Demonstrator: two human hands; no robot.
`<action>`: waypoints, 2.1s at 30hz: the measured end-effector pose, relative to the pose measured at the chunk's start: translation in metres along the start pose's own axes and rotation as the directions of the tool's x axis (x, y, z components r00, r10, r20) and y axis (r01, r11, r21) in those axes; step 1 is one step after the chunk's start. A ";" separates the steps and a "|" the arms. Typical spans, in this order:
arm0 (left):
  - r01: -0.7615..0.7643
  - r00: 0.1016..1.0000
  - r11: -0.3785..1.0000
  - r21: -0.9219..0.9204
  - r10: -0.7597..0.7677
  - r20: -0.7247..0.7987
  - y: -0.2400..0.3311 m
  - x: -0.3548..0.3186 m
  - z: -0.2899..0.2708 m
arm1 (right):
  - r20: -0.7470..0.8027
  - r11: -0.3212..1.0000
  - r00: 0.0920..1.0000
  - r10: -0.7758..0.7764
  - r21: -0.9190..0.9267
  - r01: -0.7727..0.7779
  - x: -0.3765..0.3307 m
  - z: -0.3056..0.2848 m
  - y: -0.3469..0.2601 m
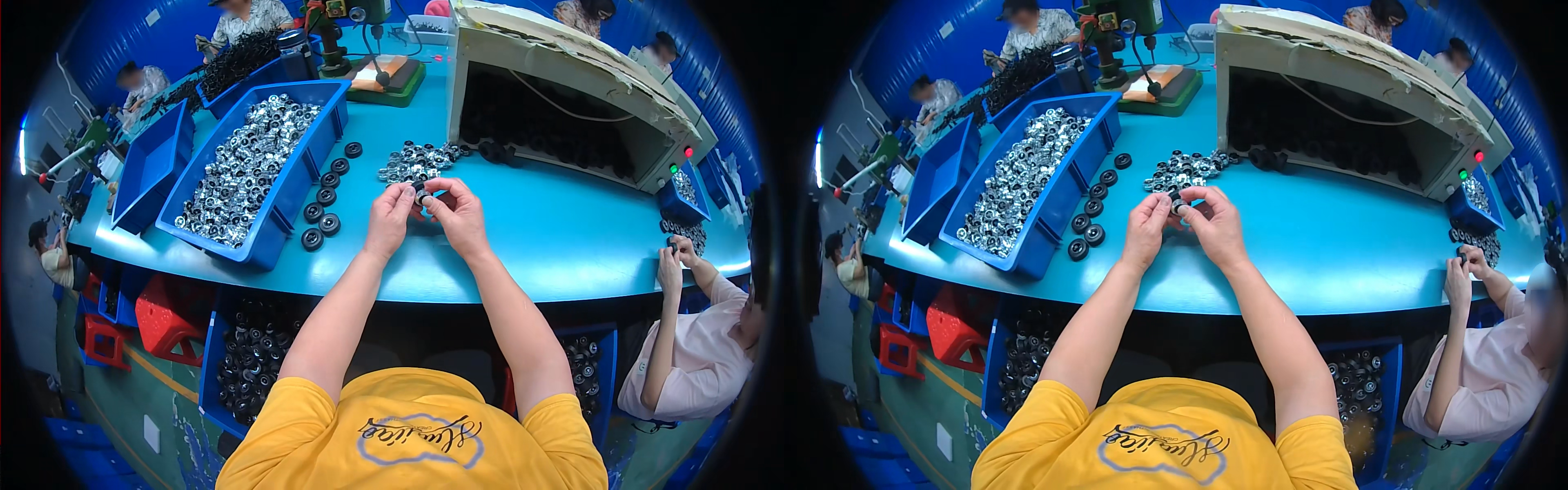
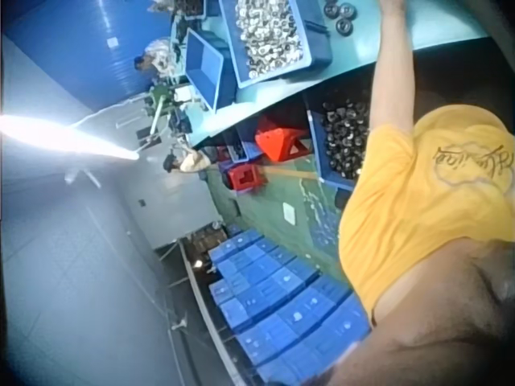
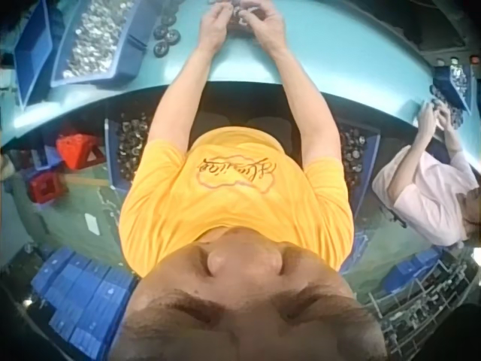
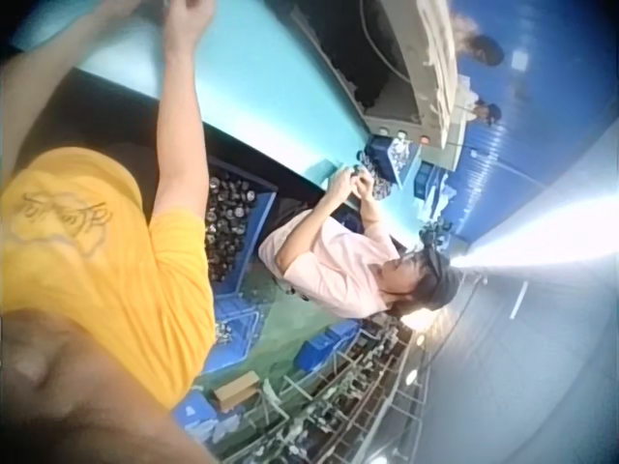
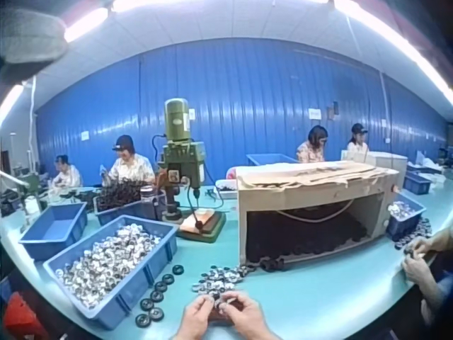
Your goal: Assembling small metal components into plastic wheel parts at a factory assembly station.
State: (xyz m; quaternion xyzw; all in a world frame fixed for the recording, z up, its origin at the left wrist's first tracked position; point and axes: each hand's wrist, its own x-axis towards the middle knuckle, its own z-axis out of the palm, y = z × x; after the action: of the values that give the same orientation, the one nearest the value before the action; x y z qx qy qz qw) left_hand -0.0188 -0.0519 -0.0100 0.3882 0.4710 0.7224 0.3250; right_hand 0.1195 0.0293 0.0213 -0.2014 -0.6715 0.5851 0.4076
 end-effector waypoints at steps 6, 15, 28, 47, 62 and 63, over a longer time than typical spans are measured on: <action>0.002 1.000 0.998 -0.059 -0.001 0.029 0.008 -0.002 0.004 | -0.022 0.998 0.998 0.055 -0.011 -0.055 -0.002 0.003 -0.008; -0.054 0.999 0.998 -0.045 0.054 -0.007 0.001 -0.004 0.007 | 0.010 0.989 0.996 0.091 0.117 -0.092 -0.002 0.002 0.014; -0.051 0.999 0.995 0.082 0.051 0.008 -0.003 -0.004 0.012 | -0.072 0.957 0.984 0.165 0.252 -0.142 -0.002 0.005 0.016; -0.263 0.962 0.819 0.510 0.263 0.073 0.010 -0.012 0.019 | -0.033 0.894 0.943 0.331 0.331 -0.302 0.002 -0.006 0.011; -0.291 0.956 0.745 0.600 0.244 0.160 0.017 -0.013 0.021 | -0.015 0.850 0.924 0.383 0.398 -0.346 0.004 -0.010 0.022; -0.342 0.937 0.682 0.646 0.299 0.180 0.013 -0.013 0.019 | -0.017 0.851 0.921 0.390 0.388 -0.353 0.005 -0.011 0.022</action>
State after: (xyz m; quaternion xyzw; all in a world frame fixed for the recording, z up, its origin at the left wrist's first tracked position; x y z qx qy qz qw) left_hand 0.0029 -0.0587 0.0039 0.5763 0.6130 0.5385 0.0468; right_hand 0.1204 0.0447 0.0013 -0.2729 -0.4744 0.7606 0.3492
